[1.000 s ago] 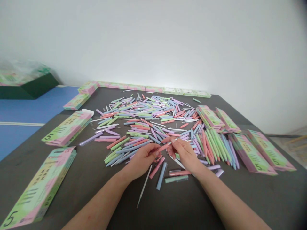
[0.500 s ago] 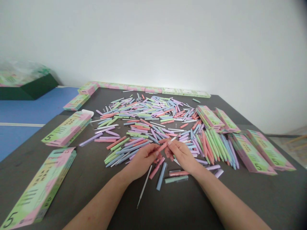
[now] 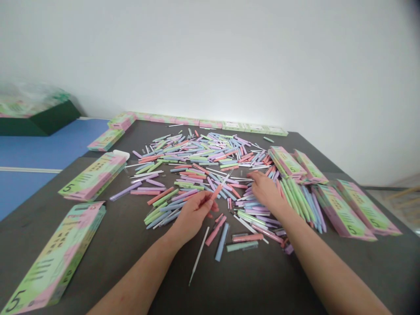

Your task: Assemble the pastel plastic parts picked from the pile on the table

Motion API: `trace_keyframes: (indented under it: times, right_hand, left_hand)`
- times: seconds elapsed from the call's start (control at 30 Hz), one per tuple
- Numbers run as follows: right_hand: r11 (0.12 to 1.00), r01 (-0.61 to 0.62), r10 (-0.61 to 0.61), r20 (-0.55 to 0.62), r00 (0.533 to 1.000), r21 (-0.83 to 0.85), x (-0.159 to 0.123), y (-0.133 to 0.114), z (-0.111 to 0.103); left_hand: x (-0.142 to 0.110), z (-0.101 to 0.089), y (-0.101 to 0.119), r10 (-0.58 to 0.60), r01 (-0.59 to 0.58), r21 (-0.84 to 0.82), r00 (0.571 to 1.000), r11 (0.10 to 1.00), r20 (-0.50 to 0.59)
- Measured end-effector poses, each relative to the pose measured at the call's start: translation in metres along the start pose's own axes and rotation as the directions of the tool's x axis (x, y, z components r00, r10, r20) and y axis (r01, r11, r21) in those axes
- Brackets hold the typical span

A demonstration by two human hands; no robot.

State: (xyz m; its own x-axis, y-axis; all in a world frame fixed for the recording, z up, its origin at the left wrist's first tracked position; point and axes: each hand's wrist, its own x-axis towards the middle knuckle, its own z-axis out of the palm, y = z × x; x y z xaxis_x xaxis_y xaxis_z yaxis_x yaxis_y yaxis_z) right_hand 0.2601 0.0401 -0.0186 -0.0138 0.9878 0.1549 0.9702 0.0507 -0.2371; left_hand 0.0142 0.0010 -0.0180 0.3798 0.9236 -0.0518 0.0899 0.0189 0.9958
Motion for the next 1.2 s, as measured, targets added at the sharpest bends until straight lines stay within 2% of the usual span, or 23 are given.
trace_keyframes:
  times: [0.13, 0.43, 0.57, 0.67, 0.77, 0.9, 1.1, 1.2]
  right_hand:
    - [0.994, 0.001, 0.008, 0.084, 0.996, -0.108, 0.0, 0.006, 0.006]
    - [0.971, 0.068, -0.036, 0.139, 0.99, -0.23, -0.027, -0.031, 0.021]
    - [0.981, 0.107, -0.079, 0.17, 0.982, -0.163, -0.027, -0.026, 0.016]
    - [0.991, 0.11, -0.102, 0.11, 0.989, -0.079, -0.024, -0.017, 0.004]
    - [0.989, 0.111, -0.117, 0.059, 0.991, 0.096, -0.027, -0.016, -0.01]
    - [0.932, 0.188, -0.239, 0.136, 0.961, 0.311, -0.041, -0.03, -0.016]
    - [0.886, 0.383, -0.423, 0.115, 0.899, 0.26, -0.044, -0.038, 0.0]
    - [0.883, 0.396, -0.434, 0.117, 0.893, 0.251, -0.039, -0.036, 0.003]
  left_hand:
    - [0.0, 0.0, -0.001, 0.005, -0.005, -0.008, 1.0, 1.0, -0.002]
    - [0.0, 0.0, 0.001, -0.001, 0.001, -0.027, 1.0, 1.0, -0.019]
    - [0.001, 0.0, -0.001, -0.006, 0.006, -0.03, 1.0, 1.0, -0.011]
    - [0.0, -0.001, 0.0, -0.005, 0.005, -0.035, 1.0, 0.999, -0.011]
    - [0.0, -0.001, 0.002, -0.005, 0.004, -0.038, 1.0, 0.999, -0.019]
    - [0.0, 0.0, 0.002, -0.004, 0.003, -0.041, 1.0, 0.999, -0.014]
    - [0.001, 0.0, -0.001, -0.005, 0.003, -0.065, 1.0, 0.998, -0.028]
    - [0.001, -0.001, 0.001, -0.002, -0.007, -0.11, 0.996, 0.994, -0.088]
